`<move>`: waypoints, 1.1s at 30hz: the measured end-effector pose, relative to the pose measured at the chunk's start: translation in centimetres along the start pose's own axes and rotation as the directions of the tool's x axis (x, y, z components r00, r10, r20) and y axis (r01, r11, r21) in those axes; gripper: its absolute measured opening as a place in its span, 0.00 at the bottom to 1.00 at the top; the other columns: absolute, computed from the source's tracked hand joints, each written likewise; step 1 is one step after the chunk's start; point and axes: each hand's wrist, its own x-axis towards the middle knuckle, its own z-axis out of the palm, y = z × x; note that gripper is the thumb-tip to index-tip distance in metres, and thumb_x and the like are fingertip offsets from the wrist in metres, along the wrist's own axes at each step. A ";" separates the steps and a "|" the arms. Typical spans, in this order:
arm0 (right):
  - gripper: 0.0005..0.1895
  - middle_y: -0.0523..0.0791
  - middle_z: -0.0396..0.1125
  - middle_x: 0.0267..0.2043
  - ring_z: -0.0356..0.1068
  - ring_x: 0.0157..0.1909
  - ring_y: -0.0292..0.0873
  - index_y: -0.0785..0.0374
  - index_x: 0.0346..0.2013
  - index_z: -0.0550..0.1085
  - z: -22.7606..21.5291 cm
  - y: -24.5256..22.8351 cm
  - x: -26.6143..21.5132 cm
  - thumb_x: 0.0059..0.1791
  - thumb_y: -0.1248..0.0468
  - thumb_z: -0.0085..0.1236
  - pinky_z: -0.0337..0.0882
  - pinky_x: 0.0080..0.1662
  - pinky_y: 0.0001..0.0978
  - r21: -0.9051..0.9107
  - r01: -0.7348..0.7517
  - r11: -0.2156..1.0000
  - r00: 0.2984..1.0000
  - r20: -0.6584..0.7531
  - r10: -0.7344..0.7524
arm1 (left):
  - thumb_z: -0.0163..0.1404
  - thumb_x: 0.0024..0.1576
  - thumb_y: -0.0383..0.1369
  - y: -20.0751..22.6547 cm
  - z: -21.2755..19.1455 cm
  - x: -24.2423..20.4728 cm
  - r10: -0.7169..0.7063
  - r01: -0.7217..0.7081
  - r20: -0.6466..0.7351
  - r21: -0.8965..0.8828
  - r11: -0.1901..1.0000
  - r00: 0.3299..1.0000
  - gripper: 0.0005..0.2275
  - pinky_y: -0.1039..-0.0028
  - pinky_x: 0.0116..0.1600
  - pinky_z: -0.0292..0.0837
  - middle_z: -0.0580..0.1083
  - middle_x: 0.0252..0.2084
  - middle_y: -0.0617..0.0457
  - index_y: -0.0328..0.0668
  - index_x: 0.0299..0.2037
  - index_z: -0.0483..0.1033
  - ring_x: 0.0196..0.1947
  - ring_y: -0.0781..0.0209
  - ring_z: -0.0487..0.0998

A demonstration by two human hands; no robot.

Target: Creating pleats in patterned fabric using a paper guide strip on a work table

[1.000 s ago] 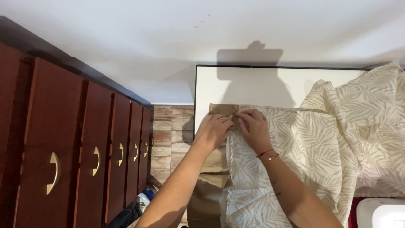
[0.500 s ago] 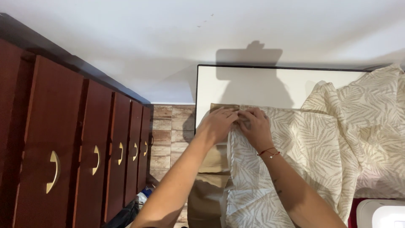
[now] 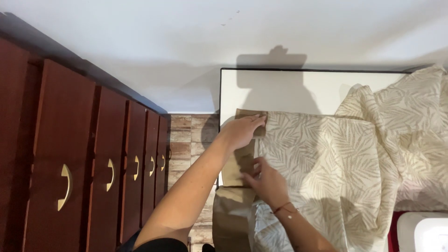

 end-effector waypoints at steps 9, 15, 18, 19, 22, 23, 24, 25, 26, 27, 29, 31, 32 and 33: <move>0.09 0.39 0.66 0.41 0.72 0.38 0.44 0.51 0.33 0.75 4.3 1.4 -3.5 0.46 0.52 0.63 0.72 0.37 0.42 -0.023 0.179 0.984 0.983 -0.039 -0.180 | 0.41 0.58 0.20 0.4 -1.0 0.0 0.012 -0.013 -0.031 -0.032 0.999 0.999 0.26 0.61 0.63 0.68 0.61 0.73 0.59 0.57 0.67 0.67 0.68 0.57 0.67; 0.21 0.40 0.66 0.44 0.70 0.35 0.39 0.51 0.47 0.69 7.1 5.1 -7.6 0.43 0.62 0.68 0.73 0.40 0.36 0.308 0.307 0.901 0.950 -0.050 -0.307 | 0.42 0.59 0.25 0.2 0.4 0.2 0.059 -0.063 -0.157 -0.024 0.998 0.986 0.24 0.61 0.61 0.69 0.66 0.70 0.61 0.61 0.66 0.68 0.60 0.51 0.73; 0.22 0.39 0.71 0.40 0.71 0.32 0.35 0.50 0.54 0.69 6.6 7.1 -10.3 0.47 0.66 0.64 0.75 0.38 0.27 0.381 0.435 0.816 0.830 0.182 -0.528 | 0.40 0.61 0.25 -1.7 3.3 2.0 0.055 -0.067 -0.161 -0.072 0.995 0.985 0.24 0.64 0.69 0.62 0.63 0.71 0.57 0.62 0.66 0.68 0.67 0.52 0.68; 0.23 0.39 0.74 0.40 0.75 0.34 0.37 0.50 0.58 0.67 6.3 7.6 -10.7 0.51 0.67 0.60 0.76 0.39 0.26 0.353 0.571 0.741 0.662 0.337 -0.670 | 0.39 0.61 0.25 -3.5 4.8 3.5 0.147 -0.160 -0.216 -0.045 0.986 0.965 0.23 0.66 0.71 0.59 0.65 0.70 0.57 0.61 0.65 0.70 0.68 0.55 0.67; 0.05 0.41 0.74 0.37 0.71 0.32 0.35 0.58 0.41 0.78 4.7 6.7 -12.8 0.51 0.63 0.59 0.72 0.35 0.26 0.376 0.699 0.608 0.690 -0.132 -0.711 | 0.40 0.57 0.20 -2.9 4.4 3.3 0.154 -0.168 -0.161 -0.079 0.983 0.975 0.26 0.68 0.73 0.55 0.64 0.71 0.54 0.54 0.67 0.68 0.70 0.56 0.64; 0.05 0.41 0.74 0.37 0.71 0.32 0.35 0.58 0.41 0.78 4.8 7.0 -12.4 0.51 0.63 0.59 0.72 0.35 0.26 0.377 0.701 0.605 0.687 -0.132 -0.714 | 0.40 0.57 0.20 -1.2 2.8 1.9 0.151 -0.165 -0.163 -0.077 0.983 0.975 0.26 0.68 0.73 0.55 0.64 0.71 0.54 0.54 0.67 0.68 0.70 0.56 0.64; 0.11 0.45 0.70 0.46 0.70 0.44 0.43 0.59 0.47 0.74 4.9 7.2 -12.1 0.51 0.63 0.60 0.71 0.46 0.33 0.234 0.750 0.618 0.661 -0.267 -0.701 | 0.37 0.59 0.20 0.4 1.2 0.6 0.017 -0.024 -0.073 -0.094 0.995 0.997 0.28 0.68 0.54 0.61 0.64 0.72 0.60 0.61 0.68 0.66 0.47 0.59 0.65; 0.19 0.49 0.66 0.55 0.70 0.57 0.50 0.61 0.54 0.70 5.0 7.4 -11.8 0.50 0.62 0.61 0.70 0.58 0.39 0.085 0.766 0.638 0.613 -0.398 -0.683 | 0.35 0.60 0.20 2.2 -0.2 -0.5 -0.110 0.111 0.025 -0.099 0.989 0.994 0.30 0.68 0.35 0.66 0.64 0.72 0.65 0.67 0.70 0.63 0.23 0.62 0.66; 0.19 0.49 0.66 0.55 0.70 0.57 0.50 0.61 0.54 0.70 5.6 7.7 -11.5 0.50 0.62 0.61 0.70 0.58 0.39 0.086 0.763 0.640 0.615 -0.400 -0.679 | 0.35 0.60 0.20 1.5 0.8 0.1 -0.106 0.109 0.029 -0.097 0.989 0.994 0.30 0.68 0.35 0.66 0.64 0.72 0.65 0.67 0.70 0.63 0.23 0.62 0.66; 0.26 0.48 0.66 0.58 0.71 0.55 0.49 0.59 0.59 0.68 6.2 7.9 -11.1 0.47 0.64 0.62 0.72 0.55 0.46 -0.059 0.757 0.651 0.609 -0.298 -0.735 | 0.36 0.60 0.20 0.5 1.6 0.5 -0.024 0.021 -0.041 -0.091 0.996 0.999 0.29 0.66 0.52 0.64 0.61 0.73 0.62 0.62 0.70 0.64 0.46 0.58 0.66; 0.33 0.47 0.66 0.61 0.72 0.53 0.47 0.56 0.65 0.65 7.9 8.8 -10.1 0.45 0.67 0.62 0.75 0.52 0.53 -0.208 0.745 0.633 0.605 -0.189 -0.774 | 0.36 0.59 0.19 -1.5 3.3 1.7 0.060 -0.069 -0.113 -0.077 0.995 0.992 0.27 0.64 0.69 0.61 0.58 0.75 0.59 0.56 0.69 0.64 0.69 0.54 0.66; 0.11 0.39 0.70 0.43 0.70 0.43 0.44 0.57 0.40 0.79 10.2 10.1 -8.8 0.44 0.71 0.61 0.67 0.41 0.43 -0.231 0.785 0.576 0.513 -0.280 -0.811 | 0.36 0.58 0.18 -3.8 5.2 3.1 0.195 -0.209 -0.186 -0.063 0.976 0.963 0.26 0.67 0.75 0.50 0.59 0.74 0.52 0.48 0.68 0.66 0.74 0.55 0.56; 0.11 0.39 0.70 0.43 0.70 0.43 0.44 0.57 0.40 0.79 9.2 9.5 -9.5 0.44 0.71 0.61 0.67 0.41 0.43 -0.232 0.788 0.570 0.508 -0.278 -0.815 | 0.36 0.58 0.18 -4.3 5.6 3.4 0.191 -0.206 -0.191 -0.061 0.977 0.963 0.26 0.67 0.75 0.50 0.59 0.74 0.52 0.48 0.68 0.66 0.74 0.55 0.56; 0.08 0.39 0.70 0.42 0.69 0.41 0.42 0.57 0.39 0.78 8.3 8.8 -10.4 0.48 0.71 0.58 0.64 0.46 0.40 -0.194 0.820 0.538 0.461 -0.332 -0.823 | 0.37 0.58 0.18 -4.7 6.0 3.7 0.224 -0.239 -0.214 -0.051 0.970 0.951 0.26 0.66 0.75 0.51 0.60 0.73 0.51 0.47 0.67 0.66 0.73 0.55 0.58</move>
